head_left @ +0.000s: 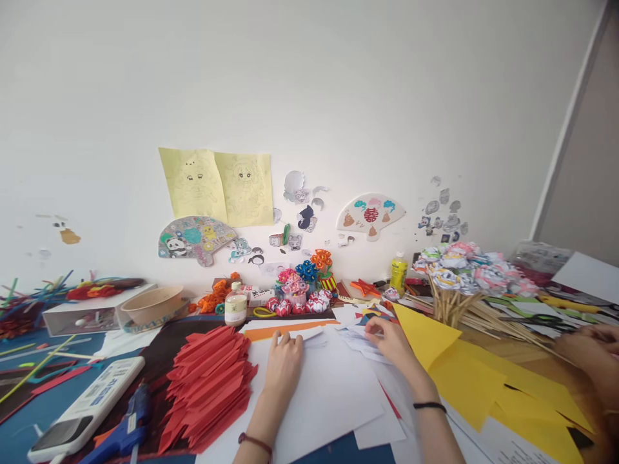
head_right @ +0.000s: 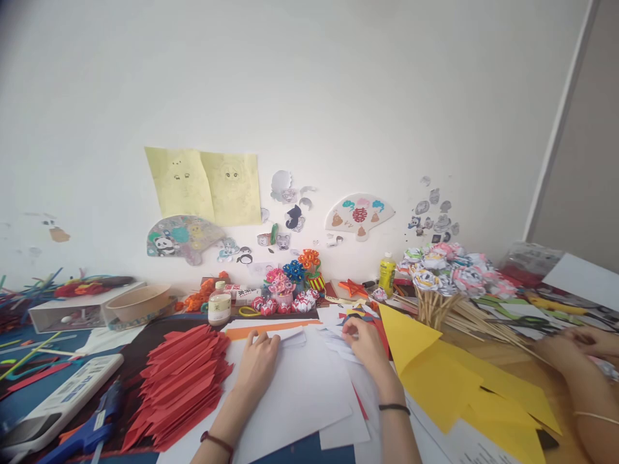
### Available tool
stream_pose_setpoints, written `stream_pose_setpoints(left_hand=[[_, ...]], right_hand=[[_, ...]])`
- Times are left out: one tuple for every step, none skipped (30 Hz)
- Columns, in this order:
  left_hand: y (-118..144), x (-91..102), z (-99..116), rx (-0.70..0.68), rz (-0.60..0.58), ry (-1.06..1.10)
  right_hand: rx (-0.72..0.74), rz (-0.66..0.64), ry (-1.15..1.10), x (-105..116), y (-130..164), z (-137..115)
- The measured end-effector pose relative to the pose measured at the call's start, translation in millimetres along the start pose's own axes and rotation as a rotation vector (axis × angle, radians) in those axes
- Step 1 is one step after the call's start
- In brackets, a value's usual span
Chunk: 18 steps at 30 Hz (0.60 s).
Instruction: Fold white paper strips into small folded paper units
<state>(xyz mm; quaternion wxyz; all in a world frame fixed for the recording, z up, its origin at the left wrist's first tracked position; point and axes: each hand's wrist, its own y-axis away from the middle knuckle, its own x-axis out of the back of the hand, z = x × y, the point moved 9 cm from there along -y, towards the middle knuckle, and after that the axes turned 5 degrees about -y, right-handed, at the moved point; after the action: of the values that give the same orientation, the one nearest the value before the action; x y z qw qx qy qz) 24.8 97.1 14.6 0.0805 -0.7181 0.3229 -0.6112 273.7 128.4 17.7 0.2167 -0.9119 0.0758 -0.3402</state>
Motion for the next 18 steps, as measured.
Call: stream_pose_setpoints(left_hand=[[0,0.3,0,0.0,0.001,0.0],[0,0.5,0,0.001,0.002,0.001],[0,0.7,0,0.001,0.003,0.002],[0,0.9,0,0.001,0.003,0.003],[0,0.9,0,0.002,0.003,0.004],[0,0.8,0,0.002,0.002,0.005],[0,0.6,0,0.004,0.002,0.006],[0,0.3,0,0.005,0.001,0.007],[0,0.1,0,0.007,0.002,0.008],[0,-0.2,0,0.008,0.002,0.008],[0,-0.5,0,0.009,0.003,0.007],[0,-0.9,0,0.008,0.004,0.007],[0,-1.2,0,0.007,0.005,0.007],[0,-1.5,0,0.006,0.005,0.007],[0,-1.8,0,0.005,0.006,0.007],[0,-2.1,0,0.005,0.006,0.008],[0,-2.3,0,0.006,0.007,0.008],[0,-2.4,-1,0.007,0.007,0.009]], right_hand=[[-0.007,-0.002,-0.021,0,0,1],[-0.014,-0.004,-0.032,-1,-1,2],[-0.019,-0.004,-0.033,-1,-1,3],[-0.02,0.001,-0.027,-1,-1,3],[-0.021,0.009,-0.017,-1,-1,4],[-0.022,0.016,-0.006,0,-1,5],[-0.025,0.018,0.006,0,-1,5],[-0.029,0.016,0.016,0,-1,6],[-0.034,0.01,0.022,0,-1,7],[-0.039,0.0,0.024,0,-1,7],[-0.042,-0.01,0.022,-1,-1,8],[-0.044,-0.018,0.016,-2,0,8],[-0.047,-0.023,0.009,-3,0,9],[-0.051,-0.026,0.002,-3,1,10],[-0.057,-0.027,-0.003,-4,1,11],[-0.062,-0.03,-0.004,-4,2,12],[-0.066,-0.03,-0.002,-5,2,13],[-0.068,-0.029,0.002,-5,2,14]])
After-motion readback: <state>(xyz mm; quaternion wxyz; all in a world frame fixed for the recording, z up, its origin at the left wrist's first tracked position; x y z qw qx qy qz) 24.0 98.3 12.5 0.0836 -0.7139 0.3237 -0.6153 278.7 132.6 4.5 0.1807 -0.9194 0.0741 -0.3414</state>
